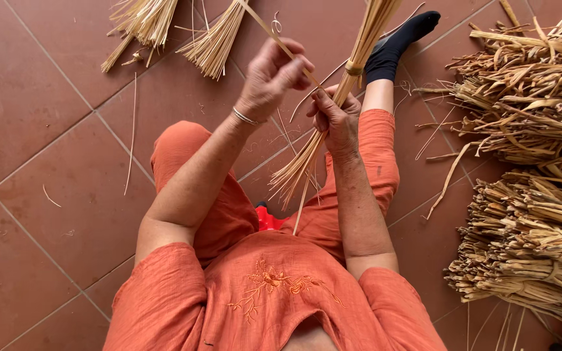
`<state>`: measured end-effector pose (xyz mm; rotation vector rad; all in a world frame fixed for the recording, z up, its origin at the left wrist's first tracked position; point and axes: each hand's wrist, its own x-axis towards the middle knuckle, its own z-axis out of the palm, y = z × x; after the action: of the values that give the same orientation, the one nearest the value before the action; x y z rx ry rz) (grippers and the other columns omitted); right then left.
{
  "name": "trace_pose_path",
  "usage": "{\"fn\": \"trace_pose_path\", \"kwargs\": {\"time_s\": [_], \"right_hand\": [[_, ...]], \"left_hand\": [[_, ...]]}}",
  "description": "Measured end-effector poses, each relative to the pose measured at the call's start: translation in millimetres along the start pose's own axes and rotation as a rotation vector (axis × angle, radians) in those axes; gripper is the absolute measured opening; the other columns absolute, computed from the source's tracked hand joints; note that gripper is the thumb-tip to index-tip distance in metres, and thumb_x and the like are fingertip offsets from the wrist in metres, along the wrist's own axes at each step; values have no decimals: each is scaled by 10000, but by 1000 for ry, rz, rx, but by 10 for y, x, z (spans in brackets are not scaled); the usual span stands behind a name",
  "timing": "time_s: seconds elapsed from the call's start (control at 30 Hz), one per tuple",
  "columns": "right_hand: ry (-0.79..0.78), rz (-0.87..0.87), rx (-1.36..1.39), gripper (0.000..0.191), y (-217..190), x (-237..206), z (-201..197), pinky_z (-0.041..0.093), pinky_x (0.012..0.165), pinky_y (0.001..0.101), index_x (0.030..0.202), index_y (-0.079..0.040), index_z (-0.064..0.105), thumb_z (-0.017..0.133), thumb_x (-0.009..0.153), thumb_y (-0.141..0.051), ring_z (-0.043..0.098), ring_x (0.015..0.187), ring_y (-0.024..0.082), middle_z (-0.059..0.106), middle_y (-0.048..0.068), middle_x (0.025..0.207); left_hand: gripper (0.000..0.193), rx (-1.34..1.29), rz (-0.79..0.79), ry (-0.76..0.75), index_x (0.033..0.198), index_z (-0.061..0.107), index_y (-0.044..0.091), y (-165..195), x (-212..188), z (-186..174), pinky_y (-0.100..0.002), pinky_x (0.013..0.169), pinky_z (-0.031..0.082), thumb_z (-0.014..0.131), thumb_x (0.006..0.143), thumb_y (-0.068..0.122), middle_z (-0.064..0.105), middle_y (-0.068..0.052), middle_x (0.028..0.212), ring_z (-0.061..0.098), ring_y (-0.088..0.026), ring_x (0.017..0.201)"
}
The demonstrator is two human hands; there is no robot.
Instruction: The person gathers dried plant stalks into bundles, ties them with thin strips, and trims the ends with a knife. The person works on a tiled floor, placing finished bundles aside.
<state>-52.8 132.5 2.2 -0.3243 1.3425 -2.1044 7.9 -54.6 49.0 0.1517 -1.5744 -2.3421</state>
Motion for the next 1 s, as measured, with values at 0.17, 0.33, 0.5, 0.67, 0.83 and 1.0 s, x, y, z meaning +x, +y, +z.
{"fn": "trace_pose_path", "kwargs": {"time_s": [0.17, 0.33, 0.5, 0.67, 0.83, 1.0], "right_hand": [[-115, -24, 43, 375, -128, 27, 87, 423, 473, 183, 1412, -90, 506, 580, 1081, -248, 478, 522, 25, 694, 80, 902], [-278, 70, 77, 453, -246, 145, 137, 506, 540, 254, 1384, -44, 443, 467, 1118, -411, 550, 609, 106, 563, 40, 868], [-342, 130, 115, 514, -312, 275, 159, 488, 537, 285, 1396, -4, 486, 472, 1136, -446, 504, 591, 116, 495, 26, 778], [-345, 184, 79, 561, -355, 303, 217, 453, 512, 261, 1424, 25, 485, 454, 1139, -457, 458, 562, 95, 479, 26, 767], [-403, 181, 82, 567, -303, 311, 314, 448, 491, 244, 1447, 16, 474, 452, 1135, -456, 447, 535, 85, 477, 17, 734], [-372, 206, 71, 557, -289, 301, 314, 449, 488, 236, 1448, 15, 475, 431, 1140, -447, 444, 542, 80, 485, 17, 746]], "left_hand": [[75, 393, 332, -27, 1170, 626, 9, 117, 66, 49, -294, 820, 677, 599, 1100, 13, 747, -106, 1012, 754, -166, 937], [64, 628, 586, -45, 1184, 637, 31, 545, 281, -63, -262, 823, 668, 601, 1132, 41, 767, -73, 1028, 784, -141, 946], [39, 699, 620, -18, 1133, 627, 28, 822, 402, -71, -242, 775, 654, 614, 1134, 64, 761, -65, 967, 787, -131, 897], [42, 741, 651, -13, 1140, 632, 46, 842, 439, -160, -234, 765, 652, 600, 1151, 72, 739, -48, 949, 772, -122, 883], [66, 859, 597, 4, 1174, 585, 62, 711, 483, -214, -239, 728, 628, 615, 1117, 81, 744, -62, 911, 767, -106, 849], [177, 689, 524, -105, 1222, 514, 42, 576, 439, -318, -296, 889, 635, 648, 1107, 37, 765, -107, 1040, 795, -171, 1018]]}}
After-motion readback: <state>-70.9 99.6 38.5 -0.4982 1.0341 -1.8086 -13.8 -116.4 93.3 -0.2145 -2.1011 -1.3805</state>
